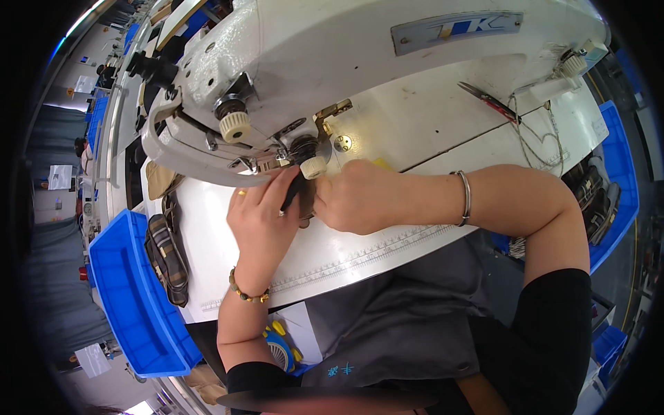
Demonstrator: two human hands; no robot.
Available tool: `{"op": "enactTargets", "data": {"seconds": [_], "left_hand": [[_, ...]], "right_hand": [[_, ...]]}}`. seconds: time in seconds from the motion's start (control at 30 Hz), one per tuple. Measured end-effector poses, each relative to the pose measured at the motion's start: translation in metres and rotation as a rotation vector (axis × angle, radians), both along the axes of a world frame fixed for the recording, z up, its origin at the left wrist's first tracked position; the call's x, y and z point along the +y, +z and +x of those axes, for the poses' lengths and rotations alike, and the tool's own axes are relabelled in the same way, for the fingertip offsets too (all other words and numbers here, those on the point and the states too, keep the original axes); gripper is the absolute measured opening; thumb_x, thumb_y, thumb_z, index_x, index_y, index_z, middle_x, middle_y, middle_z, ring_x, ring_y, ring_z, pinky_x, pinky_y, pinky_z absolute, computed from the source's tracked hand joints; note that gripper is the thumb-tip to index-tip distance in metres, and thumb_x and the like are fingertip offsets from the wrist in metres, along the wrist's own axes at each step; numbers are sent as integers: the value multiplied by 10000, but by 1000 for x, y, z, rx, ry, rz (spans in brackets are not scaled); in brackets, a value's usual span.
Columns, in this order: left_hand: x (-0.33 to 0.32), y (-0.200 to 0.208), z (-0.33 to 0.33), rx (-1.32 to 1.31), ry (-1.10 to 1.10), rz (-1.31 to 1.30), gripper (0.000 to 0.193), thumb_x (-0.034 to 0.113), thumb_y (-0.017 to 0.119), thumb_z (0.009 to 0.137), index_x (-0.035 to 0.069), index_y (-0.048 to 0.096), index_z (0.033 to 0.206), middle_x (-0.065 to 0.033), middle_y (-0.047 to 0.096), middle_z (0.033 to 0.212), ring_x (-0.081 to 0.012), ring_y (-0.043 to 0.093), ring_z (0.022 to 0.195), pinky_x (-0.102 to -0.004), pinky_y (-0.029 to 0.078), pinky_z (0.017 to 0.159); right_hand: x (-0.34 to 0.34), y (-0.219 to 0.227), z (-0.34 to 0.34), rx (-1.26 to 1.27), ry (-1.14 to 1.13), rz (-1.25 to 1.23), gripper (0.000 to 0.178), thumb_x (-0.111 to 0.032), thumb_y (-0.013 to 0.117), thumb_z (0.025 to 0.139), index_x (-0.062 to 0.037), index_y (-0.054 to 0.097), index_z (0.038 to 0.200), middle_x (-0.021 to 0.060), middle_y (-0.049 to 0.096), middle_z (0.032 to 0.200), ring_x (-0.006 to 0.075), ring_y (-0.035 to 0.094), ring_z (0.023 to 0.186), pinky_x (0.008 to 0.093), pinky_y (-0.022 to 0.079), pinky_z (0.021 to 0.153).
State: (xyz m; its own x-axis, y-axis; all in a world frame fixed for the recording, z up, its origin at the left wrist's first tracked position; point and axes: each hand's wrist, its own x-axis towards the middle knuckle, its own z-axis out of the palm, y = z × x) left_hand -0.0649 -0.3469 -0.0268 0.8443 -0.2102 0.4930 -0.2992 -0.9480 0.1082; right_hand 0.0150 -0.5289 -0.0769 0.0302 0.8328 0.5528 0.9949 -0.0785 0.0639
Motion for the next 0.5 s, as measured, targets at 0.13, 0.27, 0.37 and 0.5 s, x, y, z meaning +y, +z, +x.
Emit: {"op": "enactTargets", "data": {"seconds": [0.13,0.27,0.37,0.5], "left_hand": [[8,4,-2,-188,-46,25,372,-51,683,588,66,700,941,-54,676,880,-226,624,761,-342,509,696],[8,-6,2,-177,-119,-8,363,-84,632,569,57,678,900,-54,668,845,-218,608,711,-347,502,657],[6,-12,6,-233,-152,-30,360,-103,613,567,57,677,883,-43,665,811,-208,599,674,-332,494,622],[14,-15,7,-231,-119,-32,367,-122,597,564,59,679,873,-30,663,789,-200,592,649,-315,488,584]], "right_hand": [[-2,11,7,98,-54,9,240,-274,739,763,-57,642,801,56,594,734,167,565,503,308,481,439],[8,23,13,168,-160,223,192,-198,681,789,-78,568,690,58,544,559,240,608,487,352,466,423],[12,11,16,120,-139,134,131,-156,669,754,-75,571,723,68,537,547,251,610,486,360,475,438],[11,12,14,120,-107,99,110,-136,654,732,-64,573,751,70,534,544,249,607,481,367,474,436]]}}
